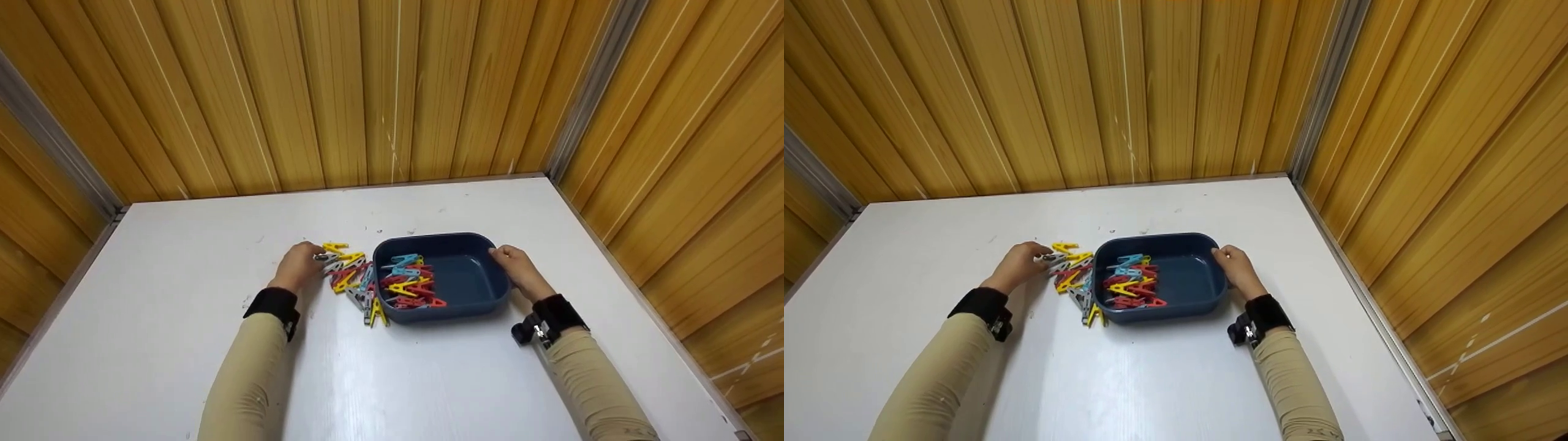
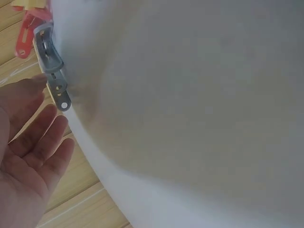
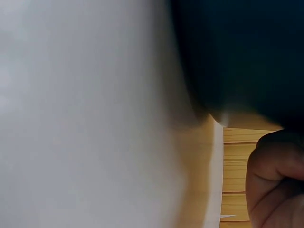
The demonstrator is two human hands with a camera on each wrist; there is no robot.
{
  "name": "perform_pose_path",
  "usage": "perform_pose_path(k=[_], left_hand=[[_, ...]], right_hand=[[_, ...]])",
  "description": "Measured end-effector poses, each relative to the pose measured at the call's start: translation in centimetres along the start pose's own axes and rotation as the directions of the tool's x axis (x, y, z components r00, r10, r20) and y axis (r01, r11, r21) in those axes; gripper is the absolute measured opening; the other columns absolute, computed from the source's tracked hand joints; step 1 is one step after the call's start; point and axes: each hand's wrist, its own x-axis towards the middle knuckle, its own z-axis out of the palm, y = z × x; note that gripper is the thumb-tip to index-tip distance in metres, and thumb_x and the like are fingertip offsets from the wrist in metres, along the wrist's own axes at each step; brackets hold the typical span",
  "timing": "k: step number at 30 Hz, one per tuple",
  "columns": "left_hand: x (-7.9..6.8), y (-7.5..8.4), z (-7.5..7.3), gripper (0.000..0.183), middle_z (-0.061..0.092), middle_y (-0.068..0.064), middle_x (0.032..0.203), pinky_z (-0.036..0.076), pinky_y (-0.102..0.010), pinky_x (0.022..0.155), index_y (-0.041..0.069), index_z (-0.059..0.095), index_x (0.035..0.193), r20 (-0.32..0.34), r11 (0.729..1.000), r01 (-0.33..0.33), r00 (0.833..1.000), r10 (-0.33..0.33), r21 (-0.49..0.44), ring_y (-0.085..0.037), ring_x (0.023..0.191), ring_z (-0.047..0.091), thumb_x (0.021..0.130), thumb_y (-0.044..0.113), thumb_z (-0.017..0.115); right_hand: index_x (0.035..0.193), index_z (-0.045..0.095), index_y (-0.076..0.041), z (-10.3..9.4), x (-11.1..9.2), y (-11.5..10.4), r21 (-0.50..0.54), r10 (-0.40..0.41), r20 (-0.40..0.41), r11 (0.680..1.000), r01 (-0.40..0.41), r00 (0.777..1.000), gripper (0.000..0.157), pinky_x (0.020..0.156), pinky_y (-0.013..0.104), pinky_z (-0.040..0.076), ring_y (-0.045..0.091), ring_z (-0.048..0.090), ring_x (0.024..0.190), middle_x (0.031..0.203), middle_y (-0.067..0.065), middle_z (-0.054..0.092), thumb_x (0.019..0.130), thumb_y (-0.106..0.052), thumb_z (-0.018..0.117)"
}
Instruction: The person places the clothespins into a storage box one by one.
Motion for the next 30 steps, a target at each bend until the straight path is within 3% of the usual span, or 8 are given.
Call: perform_pose_path(k=[10, 18, 24, 30], left_hand=[[0.5, 0.4, 0.3, 0.033, 0.068, -0.024, 0.125, 0.048, -0.049, 0.111, -0.007, 0.069, 0.124, 0.034, 0.999, 0.040, 0.999, -0.041, 0.036, -0.040, 0.124, 0.062, 0.092, 0.000, 0.067], [0.9, 0.5, 0.6, 0.035, 0.069, -0.024, 0.125, 0.049, -0.048, 0.110, -0.006, 0.069, 0.125, 0.050, 0.997, 0.071, 0.996, -0.072, 0.023, -0.039, 0.122, 0.063, 0.091, 0.001, 0.065], [0.7, 0.5, 0.4, 0.035, 0.072, -0.023, 0.118, 0.052, -0.048, 0.104, -0.005, 0.072, 0.120, 0.007, 0.997, 0.004, 1.000, -0.004, 0.083, -0.039, 0.115, 0.067, 0.086, -0.003, 0.064], [0.5, 0.4, -0.2, 0.030, 0.071, -0.024, 0.116, 0.052, -0.049, 0.104, -0.007, 0.072, 0.119, -0.025, 0.994, -0.033, 0.999, 0.036, 0.100, -0.040, 0.114, 0.066, 0.089, -0.004, 0.065]], right_hand=[[0.077, 0.048, -0.011, 0.3, -2.2, -3.1, 0.005, 0.003, 0.022, 1.000, -0.003, 1.000, 0.031, 0.048, 0.017, 0.036, 0.005, 0.043, 0.054, 0.063, -0.009, 0.042, 0.107, -0.019, 0.049], [0.077, 0.049, -0.011, 0.4, -2.7, -3.5, -0.003, -0.019, 0.014, 1.000, 0.019, 1.000, 0.030, 0.049, 0.016, 0.036, 0.004, 0.042, 0.055, 0.065, -0.009, 0.042, 0.106, -0.018, 0.050], [0.077, 0.047, -0.009, 0.3, -2.2, -3.0, 0.014, 0.000, 0.038, 1.000, -0.001, 0.999, 0.031, 0.046, 0.016, 0.036, 0.005, 0.042, 0.053, 0.062, -0.009, 0.040, 0.107, -0.019, 0.048], [0.077, 0.048, -0.014, 0.0, -0.4, -0.7, 0.009, -0.004, 0.011, 1.000, 0.004, 1.000, 0.032, 0.044, 0.017, 0.035, 0.003, 0.040, 0.051, 0.062, -0.011, 0.039, 0.107, -0.025, 0.050]])
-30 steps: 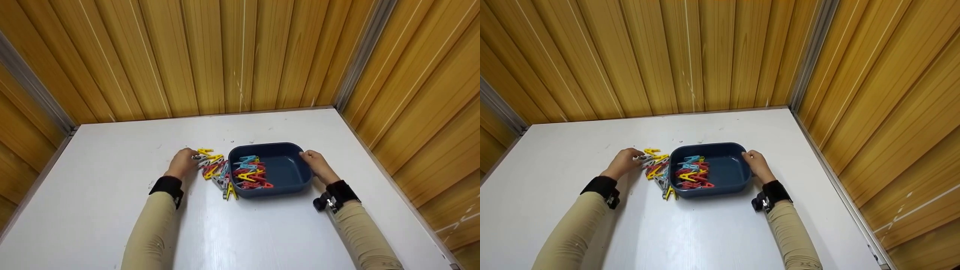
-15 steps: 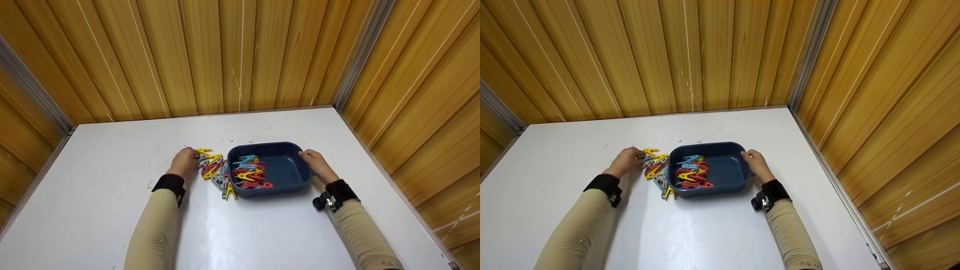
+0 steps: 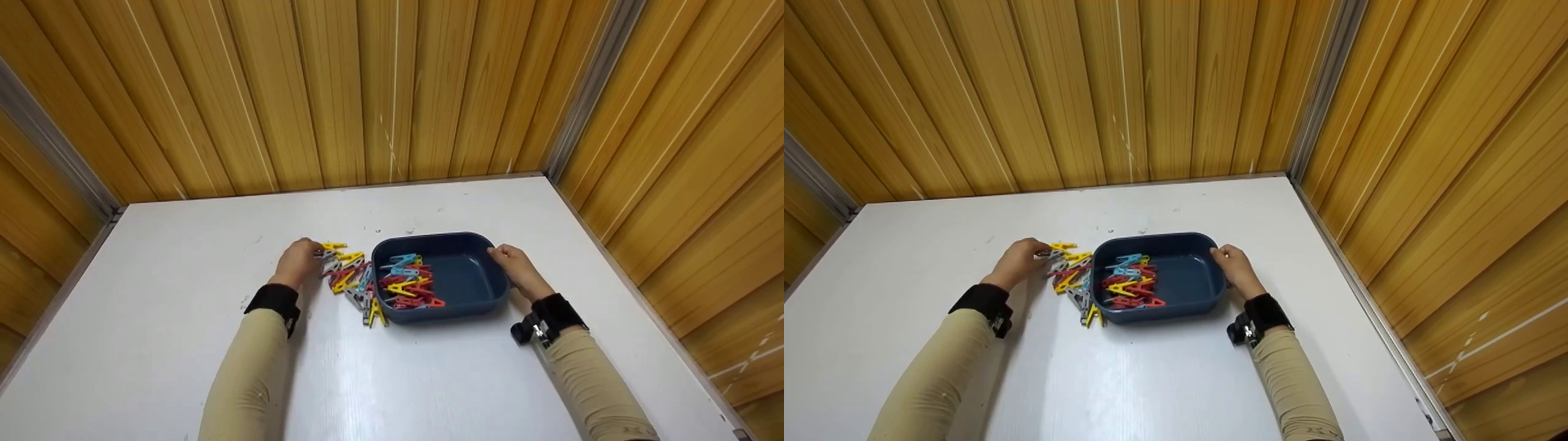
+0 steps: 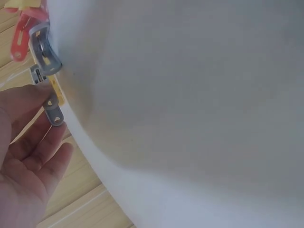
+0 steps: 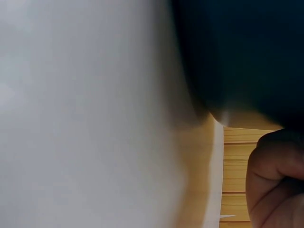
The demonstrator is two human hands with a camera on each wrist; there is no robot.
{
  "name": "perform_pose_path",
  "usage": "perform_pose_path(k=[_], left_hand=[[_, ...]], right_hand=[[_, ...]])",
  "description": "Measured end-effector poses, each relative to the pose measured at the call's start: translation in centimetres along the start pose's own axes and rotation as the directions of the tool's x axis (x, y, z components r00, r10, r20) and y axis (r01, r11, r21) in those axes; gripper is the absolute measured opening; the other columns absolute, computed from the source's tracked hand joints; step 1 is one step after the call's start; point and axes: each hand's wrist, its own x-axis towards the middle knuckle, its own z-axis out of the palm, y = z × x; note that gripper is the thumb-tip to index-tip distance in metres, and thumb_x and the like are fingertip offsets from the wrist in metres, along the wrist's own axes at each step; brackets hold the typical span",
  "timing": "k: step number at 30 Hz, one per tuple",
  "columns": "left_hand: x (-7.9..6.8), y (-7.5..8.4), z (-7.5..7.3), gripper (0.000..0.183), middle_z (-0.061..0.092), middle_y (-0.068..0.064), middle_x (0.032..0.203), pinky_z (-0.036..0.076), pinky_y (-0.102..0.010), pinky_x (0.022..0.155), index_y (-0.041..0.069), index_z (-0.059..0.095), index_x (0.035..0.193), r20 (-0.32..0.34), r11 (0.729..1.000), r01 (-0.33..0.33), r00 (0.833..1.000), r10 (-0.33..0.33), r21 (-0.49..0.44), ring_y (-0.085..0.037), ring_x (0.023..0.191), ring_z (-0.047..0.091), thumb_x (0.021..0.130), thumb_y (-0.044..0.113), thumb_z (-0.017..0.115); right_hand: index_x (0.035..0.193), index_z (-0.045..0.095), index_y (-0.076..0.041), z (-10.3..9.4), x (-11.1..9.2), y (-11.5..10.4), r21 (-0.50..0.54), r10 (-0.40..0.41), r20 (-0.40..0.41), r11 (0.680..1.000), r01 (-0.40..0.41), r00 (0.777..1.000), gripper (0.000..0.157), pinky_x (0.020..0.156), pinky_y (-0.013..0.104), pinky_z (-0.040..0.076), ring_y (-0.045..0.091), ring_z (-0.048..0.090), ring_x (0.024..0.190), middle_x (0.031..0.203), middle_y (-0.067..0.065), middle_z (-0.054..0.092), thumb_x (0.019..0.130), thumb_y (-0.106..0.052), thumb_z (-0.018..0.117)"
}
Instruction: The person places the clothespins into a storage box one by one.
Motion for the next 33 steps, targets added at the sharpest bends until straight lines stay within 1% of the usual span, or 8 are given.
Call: perform_pose_path(k=[4, 8, 11, 15, 19, 22, 25, 33], left_hand=[[-0.1, 0.0, -0.6, 0.027, 0.071, -0.025, 0.113, 0.054, -0.050, 0.100, -0.008, 0.072, 0.117, -0.055, 0.999, -0.052, 0.997, 0.052, -0.008, -0.040, 0.110, 0.067, 0.090, -0.002, 0.068], [0.0, 0.7, -1.2, 0.027, 0.071, -0.023, 0.115, 0.054, -0.049, 0.101, -0.006, 0.072, 0.118, -0.076, 0.997, -0.061, 0.995, 0.058, -0.041, -0.038, 0.111, 0.068, 0.092, 0.002, 0.069], [0.1, 1.5, -1.6, 0.028, 0.071, -0.022, 0.116, 0.053, -0.049, 0.101, -0.005, 0.072, 0.119, -0.086, 0.996, -0.072, 0.994, 0.068, -0.052, -0.037, 0.112, 0.067, 0.093, 0.004, 0.069], [0.1, 2.6, -1.9, 0.028, 0.071, -0.022, 0.115, 0.054, -0.049, 0.100, -0.005, 0.072, 0.118, -0.114, 0.990, -0.127, 0.986, 0.119, -0.067, -0.037, 0.110, 0.068, 0.093, 0.005, 0.071], [0.1, 4.0, -2.0, 0.027, 0.071, -0.022, 0.114, 0.054, -0.048, 0.101, -0.004, 0.073, 0.117, -0.135, 0.979, -0.180, 0.977, 0.166, -0.101, -0.037, 0.110, 0.068, 0.092, 0.004, 0.072], [-0.1, 5.2, -1.9, 0.026, 0.071, -0.020, 0.114, 0.054, -0.048, 0.101, -0.003, 0.073, 0.118, -0.131, 0.970, -0.216, 0.971, 0.201, -0.111, -0.036, 0.110, 0.068, 0.092, 0.004, 0.071], [-0.1, 6.6, -1.8, 0.025, 0.071, -0.019, 0.113, 0.055, -0.047, 0.101, -0.002, 0.073, 0.117, -0.125, 0.960, -0.258, 0.962, 0.244, -0.108, -0.035, 0.111, 0.068, 0.093, 0.003, 0.071], [0.0, 10.1, -0.9, 0.023, 0.071, -0.018, 0.114, 0.055, -0.046, 0.101, 0.000, 0.073, 0.117, -0.067, 0.932, -0.347, 0.937, 0.342, -0.101, -0.035, 0.113, 0.068, 0.095, 0.004, 0.069]], right_hand=[[0.076, 0.047, -0.016, 0.0, 0.5, 0.8, -0.017, -0.009, -0.014, 1.000, 0.008, 1.000, 0.033, 0.044, 0.017, 0.034, 0.002, 0.039, 0.050, 0.061, -0.012, 0.039, 0.107, -0.028, 0.052], [0.076, 0.047, -0.017, 0.0, 0.5, 0.8, -0.013, -0.012, -0.012, 1.000, 0.012, 1.000, 0.033, 0.044, 0.018, 0.033, 0.003, 0.039, 0.049, 0.060, -0.012, 0.039, 0.106, -0.029, 0.053], [0.076, 0.048, -0.018, 0.0, 0.5, 0.7, -0.012, -0.010, -0.009, 1.000, 0.010, 1.000, 0.032, 0.044, 0.018, 0.034, 0.003, 0.039, 0.050, 0.061, -0.012, 0.040, 0.106, -0.029, 0.053], [0.076, 0.048, -0.018, 0.0, 0.6, 0.7, -0.021, -0.017, -0.017, 1.000, 0.016, 1.000, 0.032, 0.046, 0.018, 0.034, 0.002, 0.040, 0.052, 0.063, -0.011, 0.040, 0.106, -0.028, 0.052], [0.076, 0.048, -0.014, 0.1, -0.2, -0.3, -0.021, -0.016, -0.012, 1.000, 0.015, 1.000, 0.032, 0.046, 0.017, 0.033, 0.002, 0.039, 0.051, 0.062, -0.011, 0.040, 0.107, -0.024, 0.050], [0.076, 0.047, -0.014, 0.1, -0.3, -0.3, -0.015, -0.014, -0.005, 1.000, 0.014, 1.000, 0.032, 0.046, 0.017, 0.033, 0.002, 0.038, 0.051, 0.062, -0.011, 0.038, 0.107, -0.024, 0.051], [0.075, 0.046, -0.018, 0.0, 0.5, 0.7, -0.012, -0.017, -0.017, 1.000, 0.017, 1.000, 0.034, 0.045, 0.017, 0.032, 0.002, 0.037, 0.051, 0.062, -0.012, 0.037, 0.106, -0.028, 0.053], [0.075, 0.047, -0.018, 0.1, 0.5, 0.7, -0.020, -0.006, -0.031, 1.000, 0.005, 1.000, 0.033, 0.045, 0.017, 0.032, 0.001, 0.037, 0.051, 0.061, -0.012, 0.038, 0.106, -0.029, 0.053]])
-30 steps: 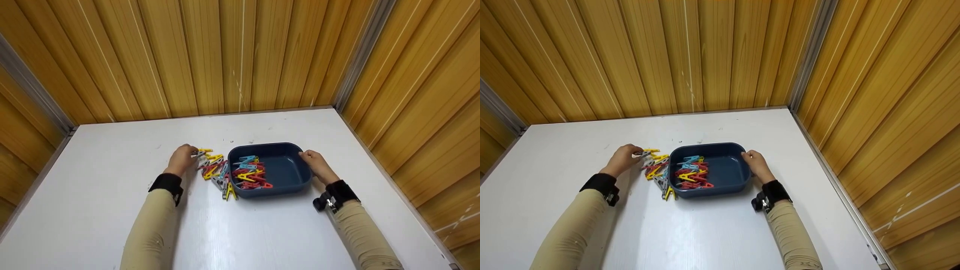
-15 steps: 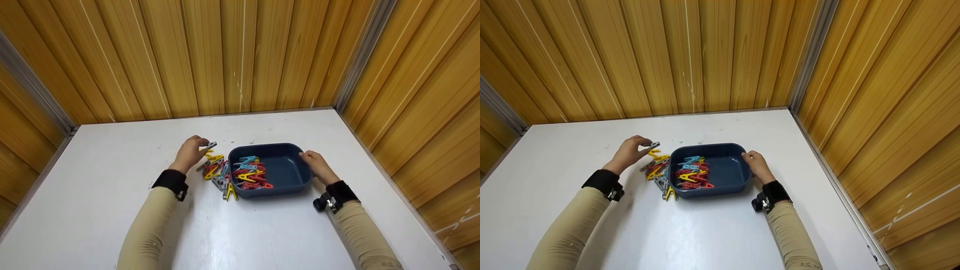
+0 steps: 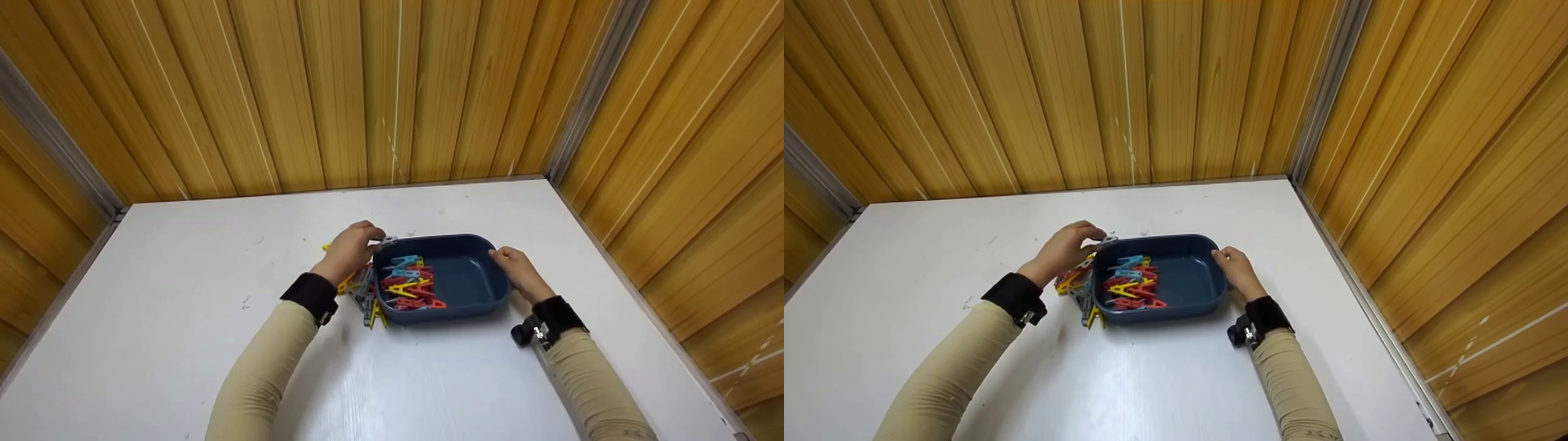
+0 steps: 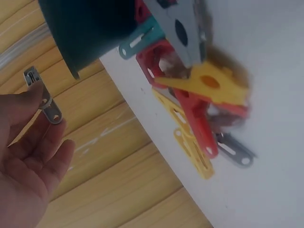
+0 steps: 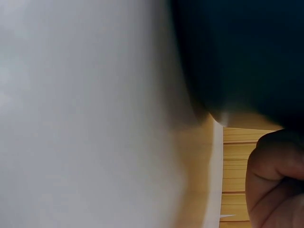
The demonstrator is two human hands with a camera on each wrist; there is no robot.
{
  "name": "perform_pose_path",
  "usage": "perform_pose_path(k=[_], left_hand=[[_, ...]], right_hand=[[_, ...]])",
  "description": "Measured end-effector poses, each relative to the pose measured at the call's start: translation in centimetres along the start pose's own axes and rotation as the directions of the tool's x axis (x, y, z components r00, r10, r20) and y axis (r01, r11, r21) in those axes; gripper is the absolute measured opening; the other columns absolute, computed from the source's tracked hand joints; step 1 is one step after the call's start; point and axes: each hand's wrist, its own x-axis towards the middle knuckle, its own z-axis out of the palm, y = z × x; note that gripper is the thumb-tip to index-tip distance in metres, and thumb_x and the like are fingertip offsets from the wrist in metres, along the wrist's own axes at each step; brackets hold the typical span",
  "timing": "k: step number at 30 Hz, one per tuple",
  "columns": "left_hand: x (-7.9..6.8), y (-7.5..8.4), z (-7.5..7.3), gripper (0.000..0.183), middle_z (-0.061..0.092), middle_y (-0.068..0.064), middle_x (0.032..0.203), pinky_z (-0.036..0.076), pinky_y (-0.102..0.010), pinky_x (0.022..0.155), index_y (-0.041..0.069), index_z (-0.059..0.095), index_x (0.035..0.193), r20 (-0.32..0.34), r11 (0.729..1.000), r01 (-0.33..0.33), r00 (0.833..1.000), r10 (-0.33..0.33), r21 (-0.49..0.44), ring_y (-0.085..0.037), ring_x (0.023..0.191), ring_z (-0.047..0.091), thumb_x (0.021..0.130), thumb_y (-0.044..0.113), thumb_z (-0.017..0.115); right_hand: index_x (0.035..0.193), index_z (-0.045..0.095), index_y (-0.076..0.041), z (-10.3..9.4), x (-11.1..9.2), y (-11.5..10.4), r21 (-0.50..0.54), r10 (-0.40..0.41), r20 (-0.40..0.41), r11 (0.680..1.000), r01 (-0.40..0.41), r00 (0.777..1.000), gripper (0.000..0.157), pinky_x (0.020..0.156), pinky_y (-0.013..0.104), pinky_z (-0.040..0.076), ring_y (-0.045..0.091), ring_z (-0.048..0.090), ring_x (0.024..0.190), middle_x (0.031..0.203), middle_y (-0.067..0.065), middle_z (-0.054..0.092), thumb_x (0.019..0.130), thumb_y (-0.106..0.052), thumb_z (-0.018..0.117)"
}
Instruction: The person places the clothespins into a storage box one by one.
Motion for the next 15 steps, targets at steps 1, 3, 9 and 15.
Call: perform_pose_path(k=[1, 3, 9, 15], left_hand=[[0.1, 0.3, 0.2, 0.023, 0.071, -0.018, 0.114, 0.055, -0.047, 0.100, 0.000, 0.073, 0.117, 0.013, 1.000, -0.012, 1.000, 0.012, 0.007, -0.035, 0.112, 0.068, 0.095, 0.004, 0.069], [0.2, 0.6, 0.8, 0.022, 0.072, -0.018, 0.114, 0.056, -0.047, 0.099, 0.000, 0.074, 0.116, 0.027, 0.999, -0.045, 0.999, 0.045, 0.026, -0.035, 0.111, 0.068, 0.095, 0.005, 0.069], [0.5, 1.2, 2.3, 0.019, 0.073, -0.019, 0.107, 0.058, -0.048, 0.092, -0.001, 0.075, 0.110, 0.060, 0.989, -0.124, 0.991, 0.120, 0.075, -0.035, 0.102, 0.070, 0.094, 0.008, 0.070], [0.6, 1.4, 3.4, 0.014, 0.074, -0.018, 0.099, 0.059, -0.048, 0.085, -0.001, 0.074, 0.102, 0.085, 0.979, -0.141, 0.988, 0.130, 0.148, -0.035, 0.092, 0.072, 0.093, 0.009, 0.071]], right_hand=[[0.075, 0.047, -0.018, 0.0, 0.0, 0.0, -0.002, 0.000, 0.000, 1.000, 0.000, 1.000, 0.033, 0.045, 0.017, 0.032, 0.001, 0.037, 0.051, 0.061, -0.012, 0.038, 0.106, -0.029, 0.053], [0.075, 0.047, -0.018, -0.1, 0.1, 0.1, -0.005, 0.003, 0.002, 1.000, -0.003, 1.000, 0.033, 0.045, 0.017, 0.032, 0.001, 0.038, 0.051, 0.061, -0.012, 0.038, 0.106, -0.029, 0.052], [0.077, 0.048, -0.016, -0.2, 0.2, 0.3, 0.017, 0.016, 0.016, 1.000, -0.016, 1.000, 0.032, 0.045, 0.018, 0.033, 0.002, 0.039, 0.050, 0.061, -0.011, 0.039, 0.107, -0.028, 0.051], [0.076, 0.047, -0.017, 0.0, 0.1, 0.1, 0.010, -0.004, 0.007, 1.000, 0.004, 1.000, 0.033, 0.047, 0.017, 0.034, 0.001, 0.039, 0.053, 0.064, -0.011, 0.039, 0.107, -0.027, 0.051]])
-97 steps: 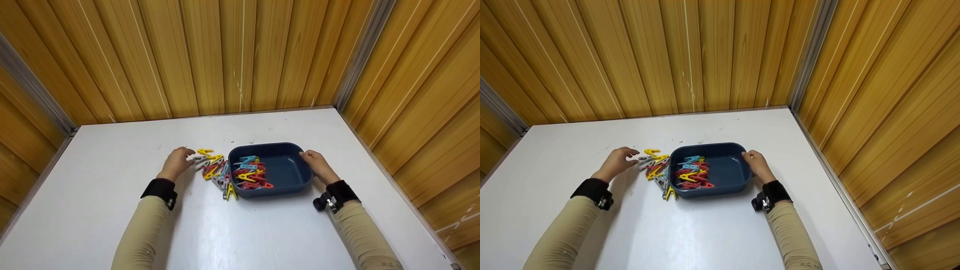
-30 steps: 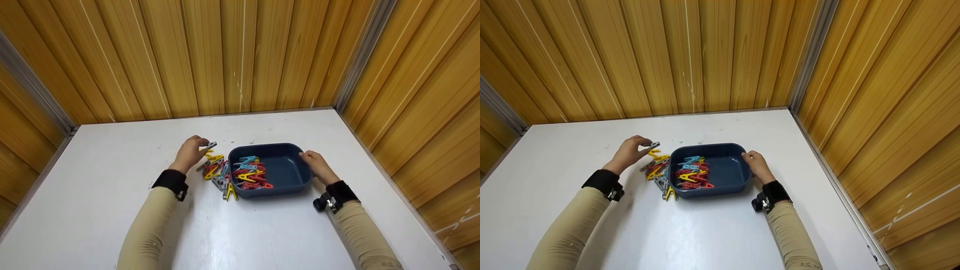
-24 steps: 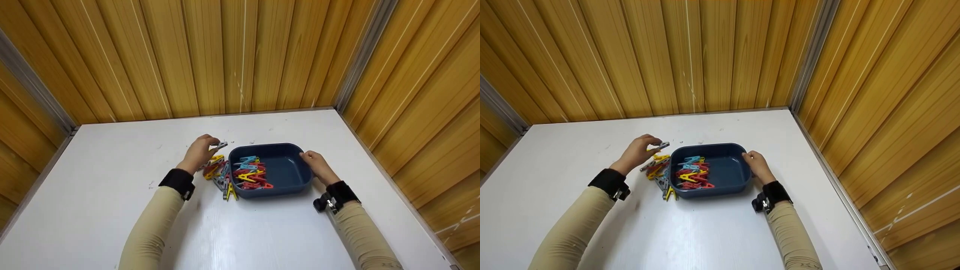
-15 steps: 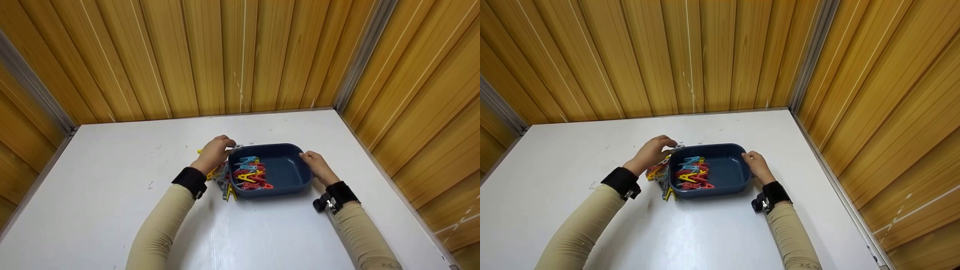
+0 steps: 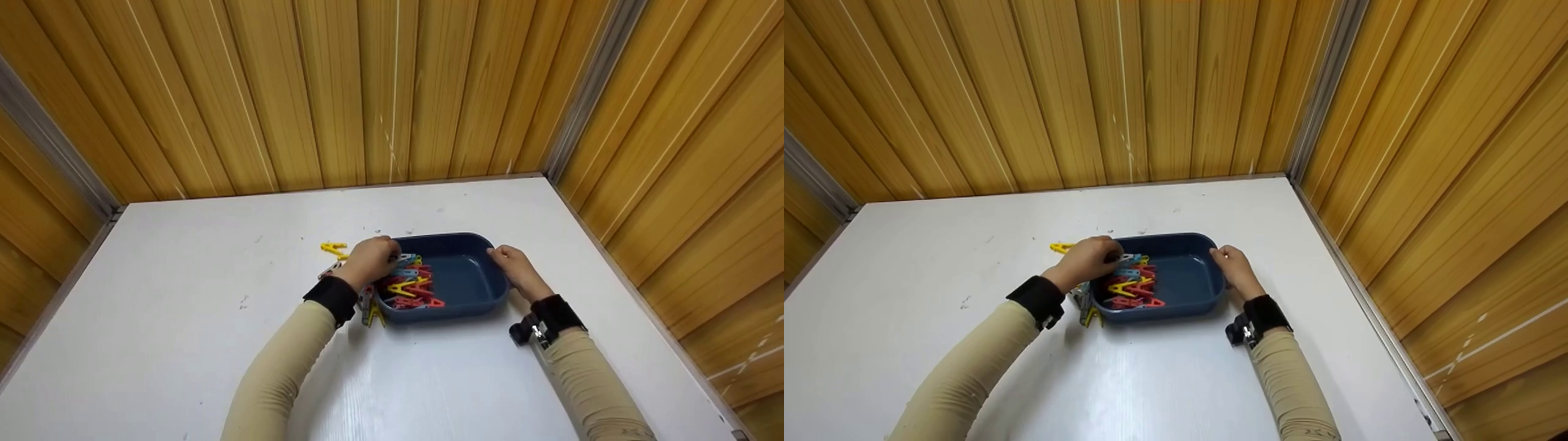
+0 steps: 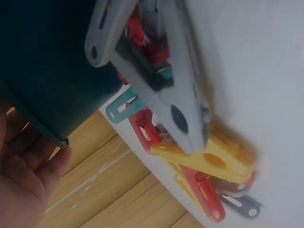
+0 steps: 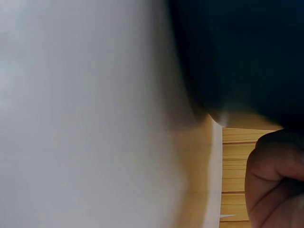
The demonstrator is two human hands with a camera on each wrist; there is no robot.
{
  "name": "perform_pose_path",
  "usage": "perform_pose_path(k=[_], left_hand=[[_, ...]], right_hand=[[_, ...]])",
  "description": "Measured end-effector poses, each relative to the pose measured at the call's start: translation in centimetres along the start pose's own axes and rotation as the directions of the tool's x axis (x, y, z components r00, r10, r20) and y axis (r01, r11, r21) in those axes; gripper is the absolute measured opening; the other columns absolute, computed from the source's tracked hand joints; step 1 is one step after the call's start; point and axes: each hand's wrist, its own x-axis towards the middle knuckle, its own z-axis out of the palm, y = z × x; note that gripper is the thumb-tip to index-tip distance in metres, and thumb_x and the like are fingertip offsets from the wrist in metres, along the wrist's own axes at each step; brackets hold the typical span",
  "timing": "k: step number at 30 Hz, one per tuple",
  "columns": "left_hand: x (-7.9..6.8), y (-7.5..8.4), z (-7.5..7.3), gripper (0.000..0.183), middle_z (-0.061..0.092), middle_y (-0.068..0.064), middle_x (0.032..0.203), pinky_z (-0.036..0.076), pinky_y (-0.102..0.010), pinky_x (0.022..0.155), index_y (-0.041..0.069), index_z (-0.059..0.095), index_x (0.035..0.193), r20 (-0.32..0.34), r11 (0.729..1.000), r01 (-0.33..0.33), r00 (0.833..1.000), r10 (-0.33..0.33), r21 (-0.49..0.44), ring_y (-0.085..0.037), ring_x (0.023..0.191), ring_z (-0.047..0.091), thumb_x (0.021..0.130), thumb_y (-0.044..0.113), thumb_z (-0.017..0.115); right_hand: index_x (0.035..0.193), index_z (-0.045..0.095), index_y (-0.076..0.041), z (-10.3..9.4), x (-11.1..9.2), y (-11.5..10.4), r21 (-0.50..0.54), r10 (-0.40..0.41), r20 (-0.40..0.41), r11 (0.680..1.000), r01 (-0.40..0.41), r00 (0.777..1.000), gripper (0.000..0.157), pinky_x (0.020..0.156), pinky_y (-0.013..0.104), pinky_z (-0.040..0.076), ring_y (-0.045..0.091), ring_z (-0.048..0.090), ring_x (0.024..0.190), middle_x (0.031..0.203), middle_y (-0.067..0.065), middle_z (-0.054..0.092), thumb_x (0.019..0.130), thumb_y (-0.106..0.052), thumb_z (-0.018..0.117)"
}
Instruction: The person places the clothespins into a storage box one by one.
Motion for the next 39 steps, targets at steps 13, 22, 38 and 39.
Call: perform_pose_path(k=[13, 22, 38, 39], left_hand=[[-0.2, 0.6, 0.7, 0.014, 0.075, -0.017, 0.092, 0.054, -0.045, 0.090, -0.001, 0.075, 0.096, 0.047, 0.978, -0.029, 0.999, 0.020, 0.205, -0.035, 0.088, 0.071, 0.095, 0.012, 0.068], [-0.3, 0.7, 0.6, 0.020, 0.077, -0.015, 0.100, 0.052, -0.046, 0.097, 0.001, 0.075, 0.105, 0.107, 0.980, 0.014, 0.994, -0.036, 0.196, -0.033, 0.097, 0.072, 0.092, 0.015, 0.075], [-1.6, -1.3, -2.9, 0.026, 0.072, -0.020, 0.119, 0.056, -0.049, 0.100, -0.002, 0.072, 0.118, -0.030, 0.994, 0.057, 0.998, -0.060, -0.098, -0.037, 0.114, 0.069, 0.093, 0.001, 0.066], [-1.7, -1.4, -3.2, 0.025, 0.073, -0.020, 0.118, 0.055, -0.049, 0.100, -0.002, 0.073, 0.117, -0.043, 0.993, 0.059, 0.997, -0.063, -0.099, -0.037, 0.114, 0.069, 0.093, 0.002, 0.066]], right_hand=[[0.076, 0.048, -0.017, 0.4, -0.1, -0.1, -0.011, 0.001, 0.005, 1.000, -0.001, 1.000, 0.032, 0.045, 0.016, 0.032, 0.001, 0.037, 0.050, 0.063, -0.012, 0.038, 0.107, -0.028, 0.052], [0.078, 0.049, -0.016, 0.4, 0.1, 0.1, -0.006, 0.010, 0.015, 1.000, -0.010, 1.000, 0.031, 0.046, 0.017, 0.034, 0.002, 0.040, 0.051, 0.063, -0.011, 0.040, 0.107, -0.028, 0.051], [0.080, 0.048, -0.007, 1.1, -2.8, -3.8, -0.009, 0.021, 0.042, 1.000, -0.021, 0.999, 0.030, 0.046, 0.016, 0.034, 0.001, 0.038, 0.050, 0.063, -0.009, 0.039, 0.107, -0.021, 0.048], [0.080, 0.048, -0.008, 1.1, -2.7, -3.8, -0.012, 0.021, 0.041, 1.000, -0.021, 0.999, 0.030, 0.046, 0.016, 0.034, 0.001, 0.038, 0.050, 0.063, -0.009, 0.039, 0.107, -0.021, 0.048]])
